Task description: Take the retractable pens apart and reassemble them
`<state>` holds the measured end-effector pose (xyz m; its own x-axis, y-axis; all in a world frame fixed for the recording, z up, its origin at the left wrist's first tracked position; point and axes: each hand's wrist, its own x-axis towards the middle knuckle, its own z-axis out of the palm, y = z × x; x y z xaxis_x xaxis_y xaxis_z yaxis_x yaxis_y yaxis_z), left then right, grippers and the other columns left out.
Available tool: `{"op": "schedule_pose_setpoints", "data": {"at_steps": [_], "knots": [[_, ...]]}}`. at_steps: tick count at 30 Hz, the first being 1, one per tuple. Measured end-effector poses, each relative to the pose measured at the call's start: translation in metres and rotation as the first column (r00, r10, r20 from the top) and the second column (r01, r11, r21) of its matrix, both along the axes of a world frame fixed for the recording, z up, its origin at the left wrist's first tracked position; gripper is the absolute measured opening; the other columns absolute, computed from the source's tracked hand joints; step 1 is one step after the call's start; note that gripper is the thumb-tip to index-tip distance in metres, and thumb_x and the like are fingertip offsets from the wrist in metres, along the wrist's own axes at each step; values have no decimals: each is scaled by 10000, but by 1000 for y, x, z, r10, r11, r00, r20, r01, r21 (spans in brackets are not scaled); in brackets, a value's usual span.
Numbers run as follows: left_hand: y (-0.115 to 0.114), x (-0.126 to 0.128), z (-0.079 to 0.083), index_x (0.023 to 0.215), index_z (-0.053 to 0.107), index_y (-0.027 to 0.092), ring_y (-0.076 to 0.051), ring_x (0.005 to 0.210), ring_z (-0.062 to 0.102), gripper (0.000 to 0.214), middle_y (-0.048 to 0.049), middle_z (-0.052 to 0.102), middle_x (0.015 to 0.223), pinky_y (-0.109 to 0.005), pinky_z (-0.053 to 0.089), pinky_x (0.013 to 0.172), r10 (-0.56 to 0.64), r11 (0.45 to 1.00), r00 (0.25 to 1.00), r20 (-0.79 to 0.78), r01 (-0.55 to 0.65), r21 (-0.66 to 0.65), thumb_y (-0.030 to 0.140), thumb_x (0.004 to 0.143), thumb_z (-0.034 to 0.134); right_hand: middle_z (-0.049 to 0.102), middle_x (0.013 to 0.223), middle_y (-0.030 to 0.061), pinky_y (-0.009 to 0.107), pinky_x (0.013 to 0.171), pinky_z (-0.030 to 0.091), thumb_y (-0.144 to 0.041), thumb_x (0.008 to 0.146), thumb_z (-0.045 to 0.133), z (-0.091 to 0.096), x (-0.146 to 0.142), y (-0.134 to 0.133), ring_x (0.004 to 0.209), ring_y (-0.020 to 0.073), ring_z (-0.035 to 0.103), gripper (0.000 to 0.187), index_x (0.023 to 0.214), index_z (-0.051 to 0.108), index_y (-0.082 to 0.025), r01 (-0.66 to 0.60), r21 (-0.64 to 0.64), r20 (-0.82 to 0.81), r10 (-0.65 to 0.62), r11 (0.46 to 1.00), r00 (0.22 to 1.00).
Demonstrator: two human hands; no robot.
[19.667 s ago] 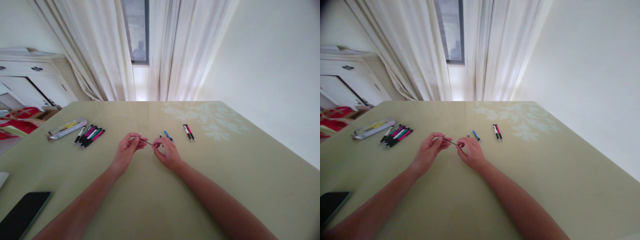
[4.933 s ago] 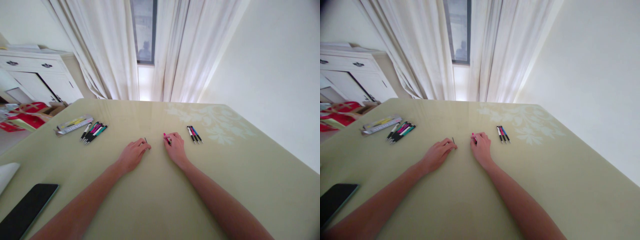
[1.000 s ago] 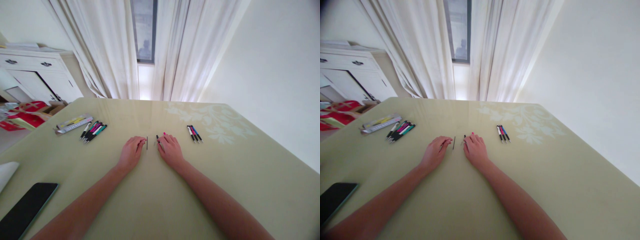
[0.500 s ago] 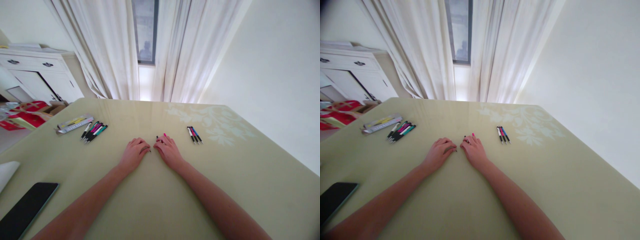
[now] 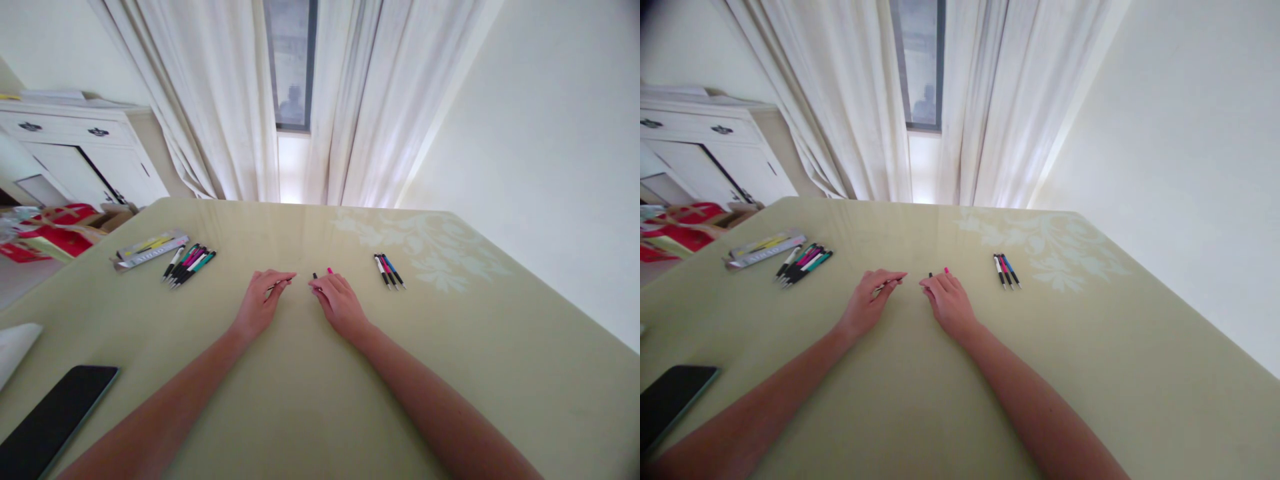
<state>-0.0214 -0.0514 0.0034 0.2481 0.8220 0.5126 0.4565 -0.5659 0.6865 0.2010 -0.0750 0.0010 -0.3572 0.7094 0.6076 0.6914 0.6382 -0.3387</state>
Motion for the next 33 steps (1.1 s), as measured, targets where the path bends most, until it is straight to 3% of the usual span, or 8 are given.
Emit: {"op": "schedule_pose_setpoints", "data": {"at_steps": [3,6,8,11,16,30,33], "knots": [[1,2,-1,1037,666,222,-214,928,674,177,-59,745,988,-383,508,851,28,995,979,202,-8,-97,355,983,563,694,983,64,461,1109,430,-203,1018,514,1,-1,-1,940,209,620,159,1060,665,-227,-14,18,14,14,1000,1000],[-1,5,-2,1010,535,210,-194,828,715,230,-65,752,964,-364,553,795,6,966,887,462,114,-232,408,943,631,696,943,56,460,1127,413,-226,1021,521,3,-2,-1,907,199,624,147,1001,666,-221,-25,9,5,25,1000,1000],[-3,7,0,1009,483,214,-196,834,734,293,-73,767,955,-368,562,814,-9,942,845,535,187,-279,435,928,657,698,932,55,444,1100,436,-229,1024,515,5,-1,-2,907,198,627,146,991,656,-218,-24,-12,-17,24,1000,1000],[-5,7,3,1014,455,216,-206,877,750,339,-93,781,967,-379,567,845,-26,920,830,557,239,-312,454,917,675,703,951,57,416,1050,472,-226,1024,509,7,0,-2,931,198,629,136,1013,644,-219,-24,-51,-63,21,998,998],[-6,6,6,1006,437,218,-227,904,761,383,-106,781,993,-400,589,856,-38,908,825,564,264,-324,490,902,686,709,953,44,453,1114,420,-243,1023,511,9,2,-4,932,190,640,130,1024,641,-233,-67,-76,-95,60,995,994],[-7,2,7,982,433,212,-239,959,762,356,-118,777,1060,-430,595,903,-119,835,805,582,398,-380,456,919,686,704,935,45,444,1065,458,-283,1017,534,6,2,-4,905,187,642,123,1021,643,-226,-103,-46,-158,95,994,983],[-6,1,6,991,437,217,-235,970,760,352,-110,777,1068,-427,594,911,-94,847,797,597,379,-374,459,922,683,704,946,55,430,1020,486,-263,1010,533,6,3,-4,903,191,640,116,1022,643,-228,-73,-43,-192,63,996,979]]}}
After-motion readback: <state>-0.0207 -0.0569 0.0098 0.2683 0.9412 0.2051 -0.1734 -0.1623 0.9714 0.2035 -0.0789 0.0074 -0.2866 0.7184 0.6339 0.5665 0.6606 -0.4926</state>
